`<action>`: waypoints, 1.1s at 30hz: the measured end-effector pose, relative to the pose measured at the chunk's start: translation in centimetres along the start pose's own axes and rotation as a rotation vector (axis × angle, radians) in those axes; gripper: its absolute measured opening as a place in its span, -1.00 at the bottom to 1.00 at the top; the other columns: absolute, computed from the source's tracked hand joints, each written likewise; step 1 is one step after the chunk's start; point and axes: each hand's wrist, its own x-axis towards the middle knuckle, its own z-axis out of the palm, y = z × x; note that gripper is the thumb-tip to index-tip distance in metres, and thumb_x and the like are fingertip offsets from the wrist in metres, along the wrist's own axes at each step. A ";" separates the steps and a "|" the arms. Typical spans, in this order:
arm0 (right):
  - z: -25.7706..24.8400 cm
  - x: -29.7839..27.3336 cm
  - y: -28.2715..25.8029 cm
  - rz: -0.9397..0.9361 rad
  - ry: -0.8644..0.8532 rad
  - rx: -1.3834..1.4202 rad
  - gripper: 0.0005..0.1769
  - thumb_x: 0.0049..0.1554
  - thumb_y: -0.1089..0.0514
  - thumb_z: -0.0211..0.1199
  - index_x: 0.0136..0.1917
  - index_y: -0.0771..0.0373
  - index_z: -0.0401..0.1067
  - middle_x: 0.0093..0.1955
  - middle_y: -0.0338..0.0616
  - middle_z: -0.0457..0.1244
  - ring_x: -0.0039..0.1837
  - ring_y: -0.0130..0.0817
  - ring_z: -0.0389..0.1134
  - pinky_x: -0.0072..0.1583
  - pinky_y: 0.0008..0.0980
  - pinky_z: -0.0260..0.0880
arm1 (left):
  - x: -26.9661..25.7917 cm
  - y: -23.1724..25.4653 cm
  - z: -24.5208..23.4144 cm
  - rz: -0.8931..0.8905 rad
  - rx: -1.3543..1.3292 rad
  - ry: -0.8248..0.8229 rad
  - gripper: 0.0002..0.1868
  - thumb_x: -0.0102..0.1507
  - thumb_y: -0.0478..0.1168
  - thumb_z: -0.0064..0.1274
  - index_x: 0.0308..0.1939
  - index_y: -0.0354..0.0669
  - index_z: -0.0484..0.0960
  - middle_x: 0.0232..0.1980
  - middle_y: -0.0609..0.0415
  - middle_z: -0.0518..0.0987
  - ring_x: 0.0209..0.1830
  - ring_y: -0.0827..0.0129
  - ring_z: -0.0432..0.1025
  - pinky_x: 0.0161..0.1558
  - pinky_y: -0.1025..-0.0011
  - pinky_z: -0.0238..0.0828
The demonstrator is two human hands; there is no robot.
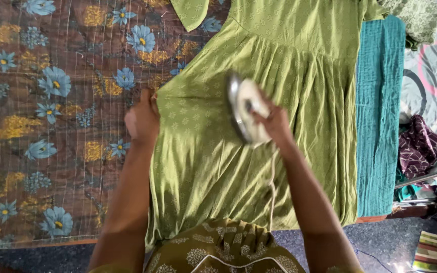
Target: The person irons a light green patterned dress on a table. They use a white electric iron to smooth the fabric, systematically working on the sleeves, bodice, and skirt sections. The person frequently adjusts and repositions the dress to ensure all areas are covered.
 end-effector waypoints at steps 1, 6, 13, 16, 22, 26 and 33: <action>-0.7 1.7 0.1 -0.089 0.049 0.116 -0.25 0.17 0.18 0.31 0.57 0.09 0.13 0.45 -0.04 0.24 -0.02 -0.39 0.51 -0.06 -0.43 0.57 | 0.5 -0.2 -0.4 -0.017 -0.007 -0.022 -0.86 0.48 -0.09 -0.11 0.06 0.04 0.49 -0.42 -0.13 0.62 -0.50 -0.02 0.56 -0.49 0.04 0.44; -3.3 6.3 1.5 -0.451 0.064 0.279 -0.29 0.19 0.26 0.29 0.57 0.22 0.16 0.62 0.01 0.08 0.28 -0.32 0.41 0.10 -0.36 0.59 | 2.1 -1.6 -1.3 0.087 -0.026 0.055 -0.89 0.43 -0.12 0.04 0.01 0.07 0.59 -0.43 -0.11 0.62 -0.45 -0.06 0.53 -0.43 0.01 0.42; 1.5 -0.1 -3.1 -0.134 -0.303 -0.079 -0.41 0.10 0.13 0.40 0.39 0.07 0.41 0.33 -0.05 0.34 0.21 -0.27 0.48 0.19 -0.35 0.59 | 2.5 -2.2 -1.5 0.099 -0.179 0.089 -0.94 0.39 -0.13 0.11 -0.13 0.04 0.63 -0.38 -0.04 0.63 -0.39 0.00 0.55 -0.36 0.05 0.44; 2.2 -0.7 -4.8 -0.414 -0.363 -0.086 -0.35 0.11 0.14 0.38 0.46 0.09 0.34 0.41 0.00 0.27 0.22 -0.23 0.44 0.19 -0.34 0.51 | 2.5 -2.0 -1.6 0.093 -0.168 0.095 -0.94 0.37 -0.13 0.13 -0.13 0.05 0.64 -0.35 -0.02 0.65 -0.38 0.01 0.56 -0.37 0.07 0.44; -2.5 6.5 -5.7 0.058 -0.114 -0.055 -0.31 0.18 0.12 0.32 0.55 0.00 0.24 0.21 0.02 0.44 -0.05 -0.26 0.48 -0.04 -0.45 0.61 | 2.7 -2.4 -1.4 0.034 -0.154 0.047 -0.94 0.36 -0.16 0.13 -0.11 0.06 0.66 -0.37 0.00 0.65 -0.42 0.07 0.57 -0.40 0.11 0.45; -3.7 12.7 -2.7 -0.436 0.004 0.276 -0.28 0.22 0.25 0.33 0.59 0.15 0.16 0.48 -0.13 0.23 0.03 -0.44 0.47 -0.03 -0.43 0.61 | 2.9 -2.7 -1.0 0.019 -0.123 0.049 -0.94 0.36 -0.18 0.14 -0.11 0.02 0.66 -0.38 0.03 0.65 -0.45 0.14 0.56 -0.45 0.16 0.44; 0.7 6.1 -8.1 0.040 -0.235 -0.128 -0.20 0.13 0.05 0.31 0.58 -0.19 0.12 0.37 -0.10 0.32 -0.08 -0.32 0.48 0.03 -0.34 0.57 | 3.3 -2.4 -1.6 -0.018 -0.235 0.042 -0.95 0.34 -0.21 0.15 -0.13 -0.04 0.66 -0.44 0.05 0.60 -0.51 0.23 0.52 -0.42 0.24 0.42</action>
